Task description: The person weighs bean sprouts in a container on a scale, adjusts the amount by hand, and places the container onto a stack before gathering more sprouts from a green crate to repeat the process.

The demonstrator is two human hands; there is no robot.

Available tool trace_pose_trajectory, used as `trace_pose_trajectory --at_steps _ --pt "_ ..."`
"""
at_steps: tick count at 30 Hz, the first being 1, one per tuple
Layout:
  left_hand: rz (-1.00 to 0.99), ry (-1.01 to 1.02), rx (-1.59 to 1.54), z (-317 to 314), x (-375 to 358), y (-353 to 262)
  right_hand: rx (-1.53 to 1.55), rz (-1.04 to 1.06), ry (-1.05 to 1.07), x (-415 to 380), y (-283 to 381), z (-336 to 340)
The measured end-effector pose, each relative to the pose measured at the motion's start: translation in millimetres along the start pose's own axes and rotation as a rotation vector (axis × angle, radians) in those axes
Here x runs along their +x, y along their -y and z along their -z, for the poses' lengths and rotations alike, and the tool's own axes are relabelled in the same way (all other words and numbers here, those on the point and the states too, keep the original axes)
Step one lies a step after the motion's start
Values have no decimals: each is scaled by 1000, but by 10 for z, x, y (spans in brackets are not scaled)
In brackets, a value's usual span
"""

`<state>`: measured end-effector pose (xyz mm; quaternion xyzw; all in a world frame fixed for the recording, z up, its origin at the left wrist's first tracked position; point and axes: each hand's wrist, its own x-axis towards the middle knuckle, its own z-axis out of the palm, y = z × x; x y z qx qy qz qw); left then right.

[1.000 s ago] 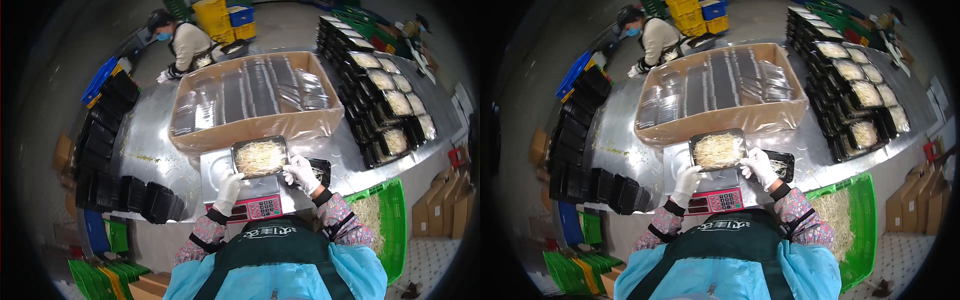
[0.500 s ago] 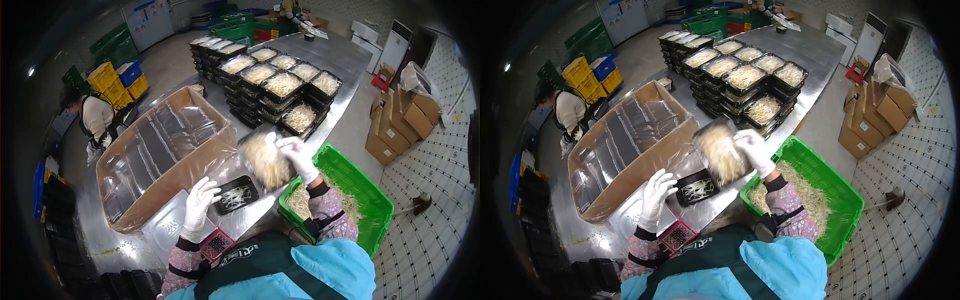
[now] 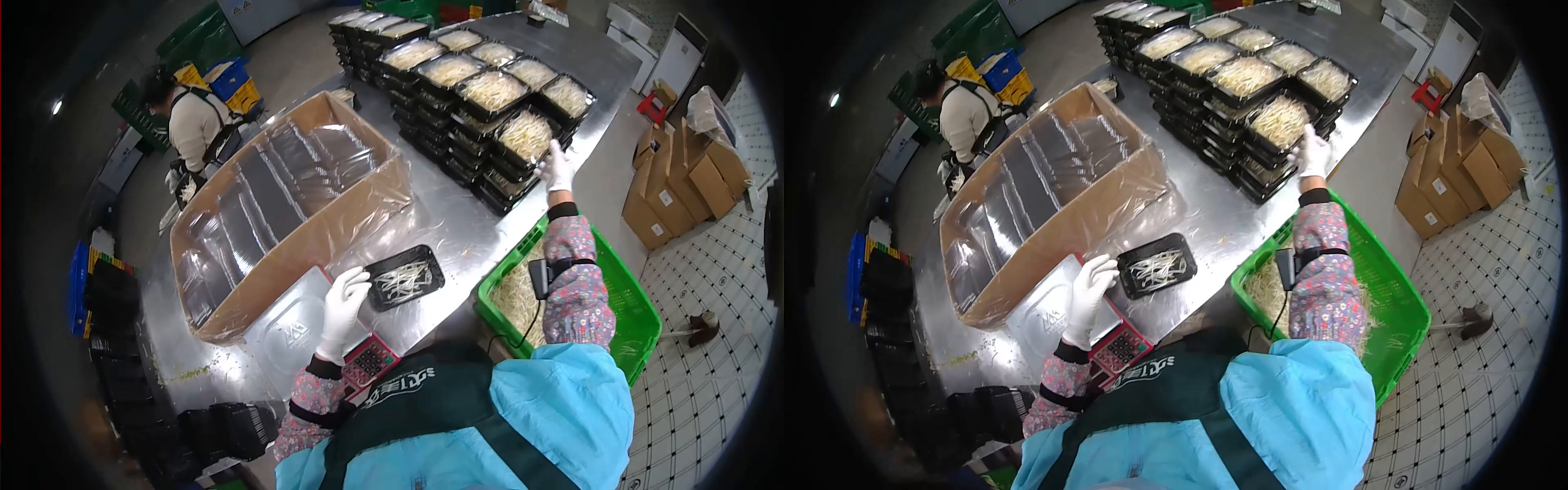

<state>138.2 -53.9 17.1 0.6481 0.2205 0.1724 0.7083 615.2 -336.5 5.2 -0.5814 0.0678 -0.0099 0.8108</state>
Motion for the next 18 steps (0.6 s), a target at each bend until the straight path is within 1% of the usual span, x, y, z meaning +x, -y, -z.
trace_pose_trajectory --at_steps 1,2,4,6,8,10,12,14,16,18 --pt "31 -3 53 0 -14 7 0 22 -44 -332 207 -14" --pt "23 32 94 -4 -2 71 -4 15 -38 -483 289 96" --pt "59 181 337 -44 10 82 1 103 8 -691 316 523" --pt "-56 294 603 -183 45 82 -91 101 -47 -1126 523 986" --pt "-204 474 958 -325 172 200 -136 87 -148 -1525 696 1568" --pt "-395 590 1144 -463 322 455 -145 112 -259 -1973 832 2224" --pt "-400 704 1267 -657 464 614 -165 129 -390 -2490 980 2848" --pt "-566 657 1386 -742 651 904 -168 101 -528 -3003 1084 3350" --pt "-741 542 1408 -676 992 1282 -190 84 -641 -3391 1082 3760" --pt "-570 484 1453 -741 1132 1084 -211 26 -733 -3649 1015 4108"
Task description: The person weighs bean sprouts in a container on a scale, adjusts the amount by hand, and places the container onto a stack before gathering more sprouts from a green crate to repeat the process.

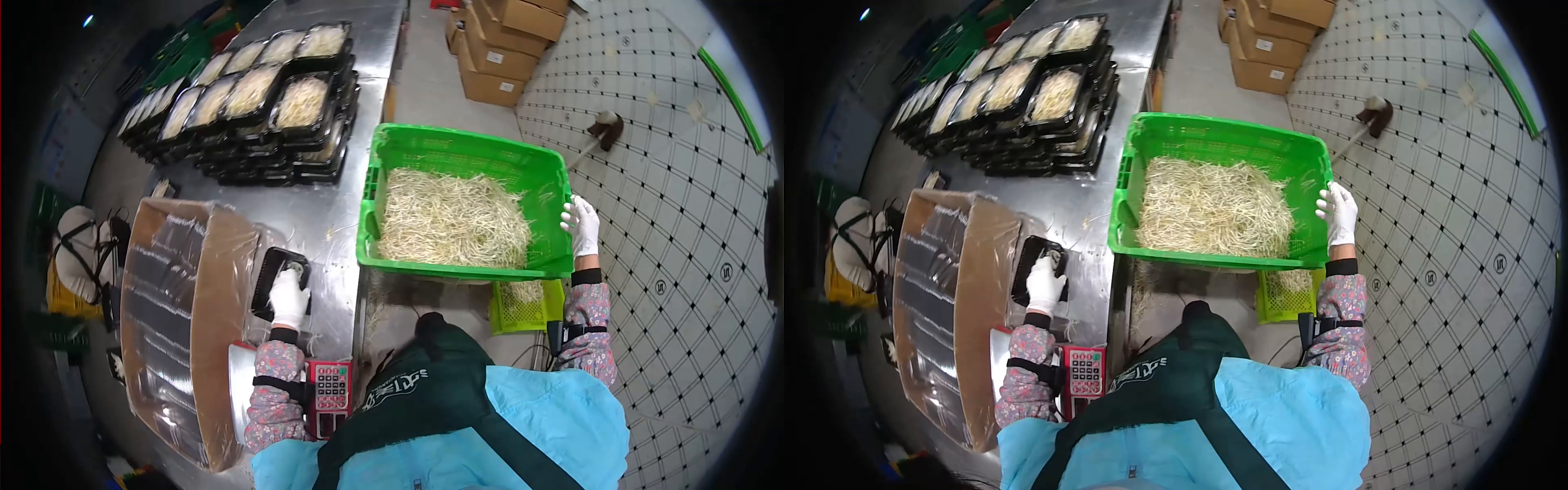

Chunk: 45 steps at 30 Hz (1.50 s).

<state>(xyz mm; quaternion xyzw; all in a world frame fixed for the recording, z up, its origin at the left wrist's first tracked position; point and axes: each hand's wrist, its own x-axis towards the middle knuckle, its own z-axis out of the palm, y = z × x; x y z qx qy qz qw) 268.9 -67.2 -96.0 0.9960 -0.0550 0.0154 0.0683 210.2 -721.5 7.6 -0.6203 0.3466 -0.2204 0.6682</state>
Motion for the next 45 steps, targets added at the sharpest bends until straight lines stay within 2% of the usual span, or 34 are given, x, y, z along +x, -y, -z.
trace_pose_trajectory --at_steps 2,6,7,11,13,14,16,20,21,23,28,32,33,34,36,38,39,40,42,43,44,45 --pt "40 -22 67 342 117 -192 -89 -32 -9 36 -81 185" --pt "19 -208 -236 595 412 -530 -333 -69 170 404 -467 -7" --pt "43 -238 -404 735 473 -835 -416 -40 221 613 -635 -109" --pt "126 -30 -919 674 686 -1771 -899 -32 430 1490 -1286 -436" --pt "38 35 -910 494 765 -2120 -1061 -109 586 1742 -1449 -533" --pt "-7 66 -901 476 792 -2328 -1219 -130 662 2015 -1908 -551" --pt "5 166 -832 406 843 -2563 -1343 -281 732 2074 -2070 -629" --pt "111 257 -831 154 878 -2614 -1303 -359 754 2169 -2444 -658" --pt "119 267 -820 94 908 -2625 -1289 -443 752 2183 -2359 -675" --pt "260 291 -903 28 905 -2619 -1239 -493 762 2137 -2422 -674" --pt "304 296 -973 -60 1057 -2859 -1034 -574 706 2164 -2407 -715" --pt "212 335 -997 -127 1196 -3051 -986 -468 573 2060 -2273 -676" --pt "193 345 -993 -140 1219 -3056 -1004 -500 563 2052 -2174 -672" --pt "174 353 -987 -127 1257 -3063 -1036 -455 511 2055 -2232 -654" --pt "169 372 -964 -76 1347 -3050 -830 -323 547 2091 -2370 -537" --pt "127 351 -1019 -99 1456 -3010 -784 -168 459 1973 -1973 -568" --pt "137 376 -1021 -153 1508 -2939 -961 -103 517 1922 -1615 -649" --pt "132 378 -1018 -131 1577 -2942 -957 -106 513 1828 -1306 -778" --pt "103 308 -1019 -87 1715 -3011 -844 38 781 1648 -815 -1154" --pt "142 387 -1028 -69 1780 -2996 -890 101 900 1524 -692 -1409" --pt "140 385 -1027 -78 1840 -2985 -932 162 1018 1410 -624 -1624" --pt "34 339 -962 -109 1900 -2979 -930 163 1015 1341 -654 -1764"
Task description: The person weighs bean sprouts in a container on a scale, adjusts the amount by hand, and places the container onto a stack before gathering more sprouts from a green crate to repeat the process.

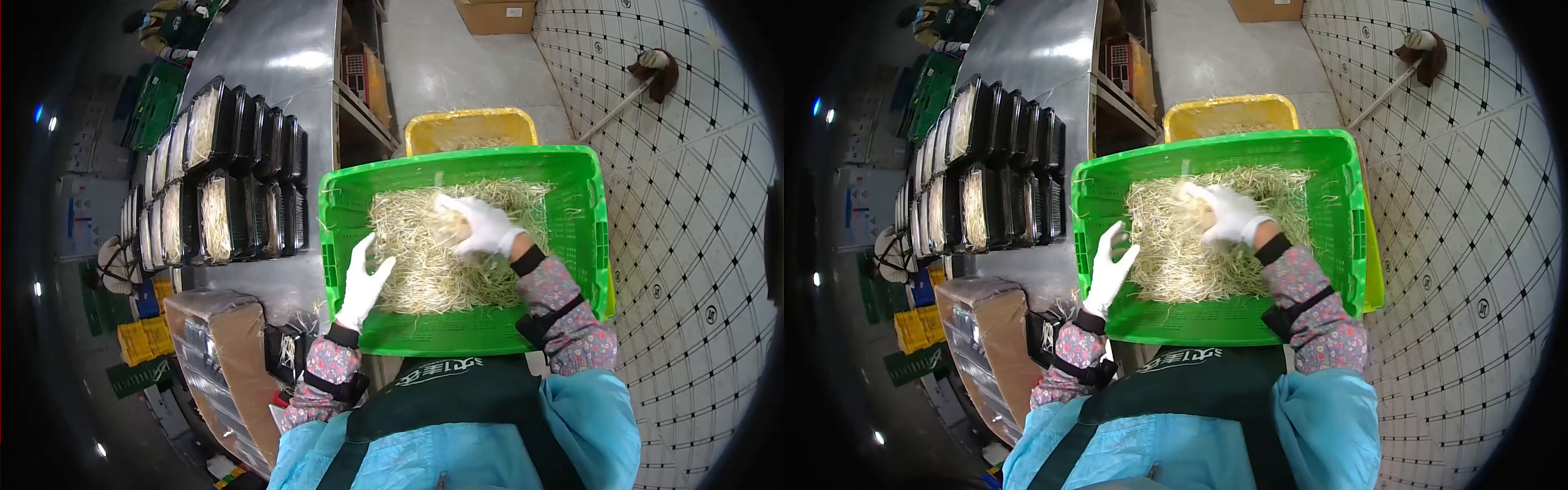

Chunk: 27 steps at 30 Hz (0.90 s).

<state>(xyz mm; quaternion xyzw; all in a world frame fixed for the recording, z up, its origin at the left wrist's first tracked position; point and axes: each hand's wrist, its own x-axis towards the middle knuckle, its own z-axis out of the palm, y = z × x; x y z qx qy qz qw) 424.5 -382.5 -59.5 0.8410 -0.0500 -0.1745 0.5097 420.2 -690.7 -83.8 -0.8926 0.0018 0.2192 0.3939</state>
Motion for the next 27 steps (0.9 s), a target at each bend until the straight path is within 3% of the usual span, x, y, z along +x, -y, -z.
trace_pose_trajectory --at_steps 2,5,7,9,11,13,17,20,23,25,27 --pt "-95 63 127 57 137 69 -200 223 -92 159 30 -253" --pt "-202 125 355 115 343 74 -54 124 -140 362 -329 -241" --pt "-192 170 395 59 584 211 -43 37 -94 527 -597 -255" --pt "-319 270 617 -100 851 308 -35 -8 1 725 -825 -375" --pt "-307 324 652 -318 1132 533 -73 -79 113 924 -812 -537" --pt "-231 425 803 -548 1264 718 -196 41 0 1066 -788 -815" --pt "-160 638 1025 -645 785 897 -233 -18 170 591 -488 -1130" --pt "-195 595 1063 -634 417 1092 -441 83 147 160 -507 -1408" --pt "-200 517 1124 -707 493 1161 -554 71 74 198 -573 -1574" --pt "-206 445 1139 -776 634 1215 -536 63 31 393 -588 -1506" --pt "19 463 895 -821 719 1245 -199 -110 163 578 -632 -1456"
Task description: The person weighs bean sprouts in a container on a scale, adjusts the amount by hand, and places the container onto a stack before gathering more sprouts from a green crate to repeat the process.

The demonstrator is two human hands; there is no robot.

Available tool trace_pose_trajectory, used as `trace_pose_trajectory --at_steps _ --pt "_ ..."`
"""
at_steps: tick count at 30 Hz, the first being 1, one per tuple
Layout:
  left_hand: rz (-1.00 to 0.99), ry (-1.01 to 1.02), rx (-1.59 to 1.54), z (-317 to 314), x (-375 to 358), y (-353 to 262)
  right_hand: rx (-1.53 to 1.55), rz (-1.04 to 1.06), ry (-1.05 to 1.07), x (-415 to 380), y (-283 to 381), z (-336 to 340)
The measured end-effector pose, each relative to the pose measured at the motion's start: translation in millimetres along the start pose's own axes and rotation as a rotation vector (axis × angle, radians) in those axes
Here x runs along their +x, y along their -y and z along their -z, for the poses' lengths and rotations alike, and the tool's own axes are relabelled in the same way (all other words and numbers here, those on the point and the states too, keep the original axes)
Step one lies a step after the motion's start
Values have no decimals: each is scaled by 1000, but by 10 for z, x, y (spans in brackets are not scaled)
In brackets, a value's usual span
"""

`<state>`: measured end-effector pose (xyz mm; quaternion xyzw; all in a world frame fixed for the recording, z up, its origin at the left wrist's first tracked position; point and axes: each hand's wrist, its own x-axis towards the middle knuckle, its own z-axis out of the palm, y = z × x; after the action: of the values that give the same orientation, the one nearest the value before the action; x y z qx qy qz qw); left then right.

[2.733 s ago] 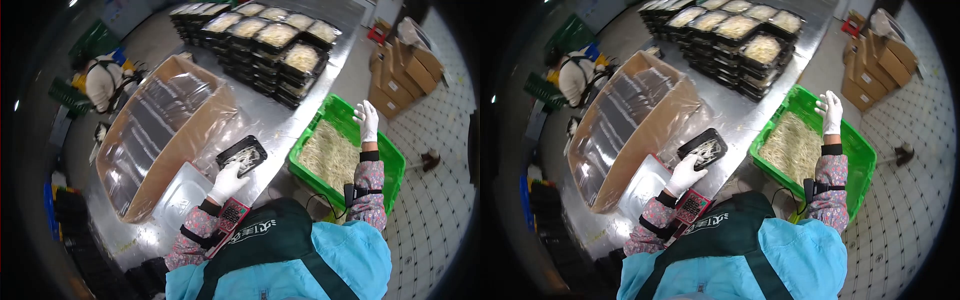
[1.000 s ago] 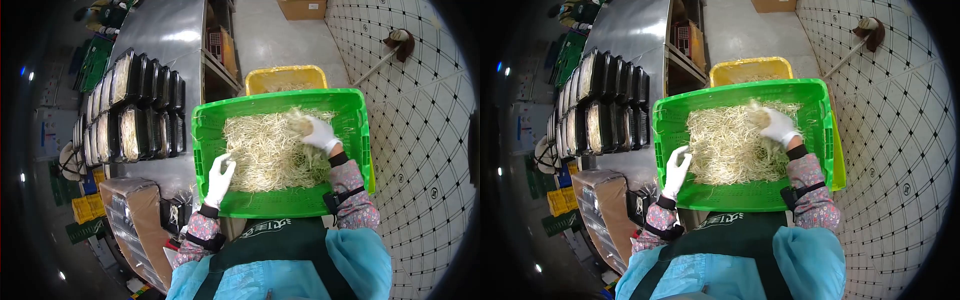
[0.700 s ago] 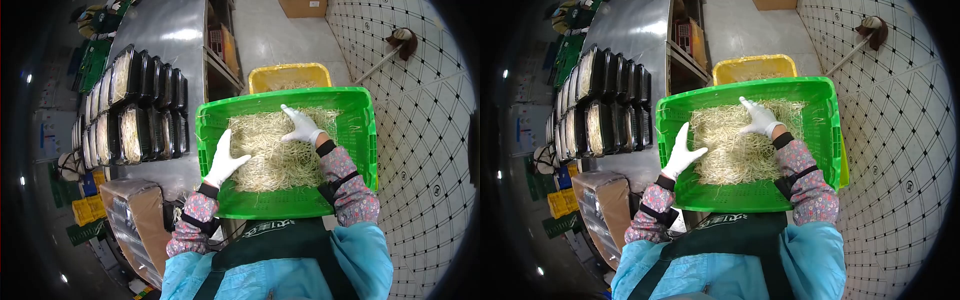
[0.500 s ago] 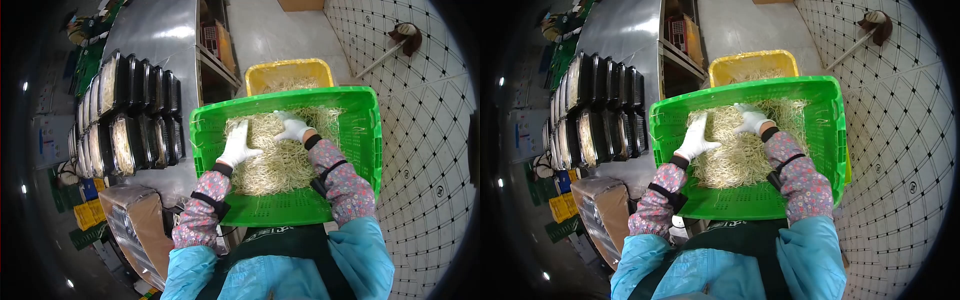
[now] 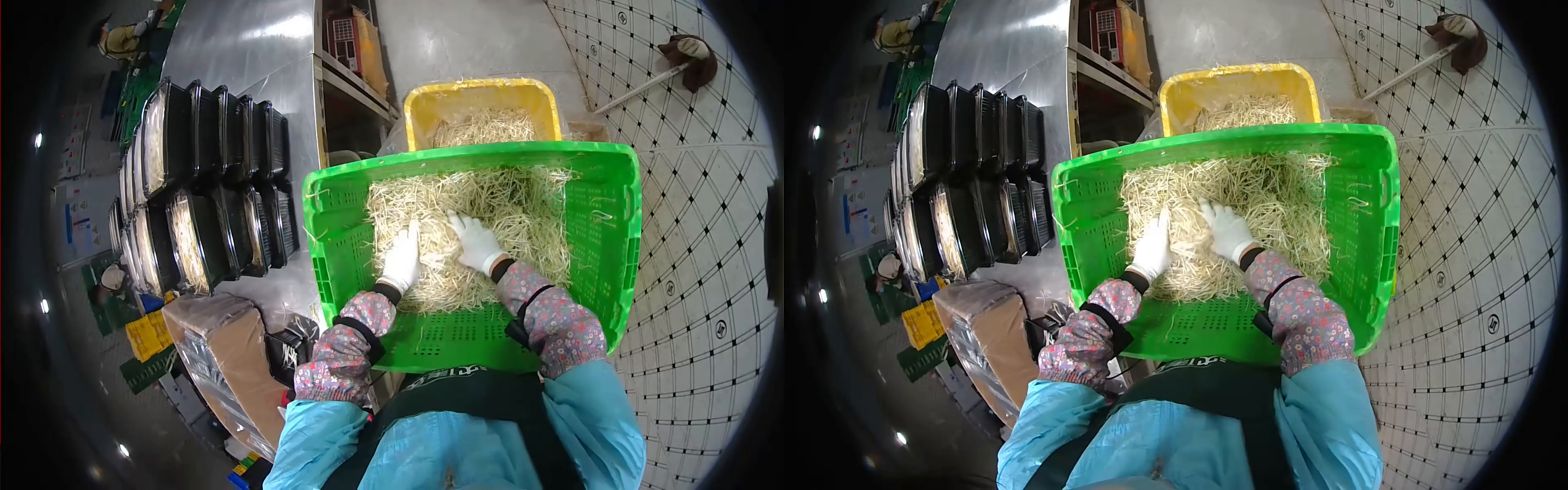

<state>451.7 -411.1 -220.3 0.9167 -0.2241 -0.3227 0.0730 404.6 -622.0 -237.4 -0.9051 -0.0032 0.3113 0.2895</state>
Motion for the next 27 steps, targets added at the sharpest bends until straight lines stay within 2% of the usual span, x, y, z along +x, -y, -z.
trace_pose_trajectory --at_steps 1,2,4,5,6,8,9,11,12,14,15,16,17,18,20,21,22,24,27 --pt "5 -117 52 -27 17 11 13 11 -52 -10 -27 46" --pt "5 -122 54 -27 46 28 11 14 -56 -8 -54 107" --pt "105 116 -50 248 25 -131 21 57 -23 -35 -132 192" --pt "31 61 -53 282 -45 -134 37 94 -141 -80 -197 218" --pt "36 62 -52 329 -138 -118 39 97 -138 -117 -302 265" --pt "-145 38 102 440 -318 -34 160 -33 -146 -105 -502 466" --pt "-222 11 222 384 -381 93 156 -29 -150 -121 -501 671" --pt "-286 4 290 468 -476 7 190 -227 -87 -256 -464 1003" --pt "-350 -7 362 521 -524 -35 189 -225 -85 -226 -372 1009" --pt "-326 30 364 489 -432 -172 293 -197 -21 -127 -88 1022" --pt "-400 -150 391 432 -351 -210 276 -133 20 82 -138 702" --pt "-474 -329 414 454 -322 -261 219 -151 119 -1 53 821" --pt "-391 -235 349 482 -365 -276 211 -144 120 82 -10 741" --pt "-388 -235 347 554 -416 -286 204 -137 126 163 -97 675" --pt "-304 -277 20 665 -586 -175 354 -100 -100 149 -202 753" --pt "-282 -306 -127 676 -675 -85 412 -145 -79 146 -188 843" --pt "-280 -312 -124 811 -804 -126 410 -138 -82 188 -205 794" --pt "-160 -418 -488 1095 -1172 -243 344 -89 -237 369 -222 538" --pt "31 -550 -627 1343 -1790 -113 294 -156 22 194 234 425"
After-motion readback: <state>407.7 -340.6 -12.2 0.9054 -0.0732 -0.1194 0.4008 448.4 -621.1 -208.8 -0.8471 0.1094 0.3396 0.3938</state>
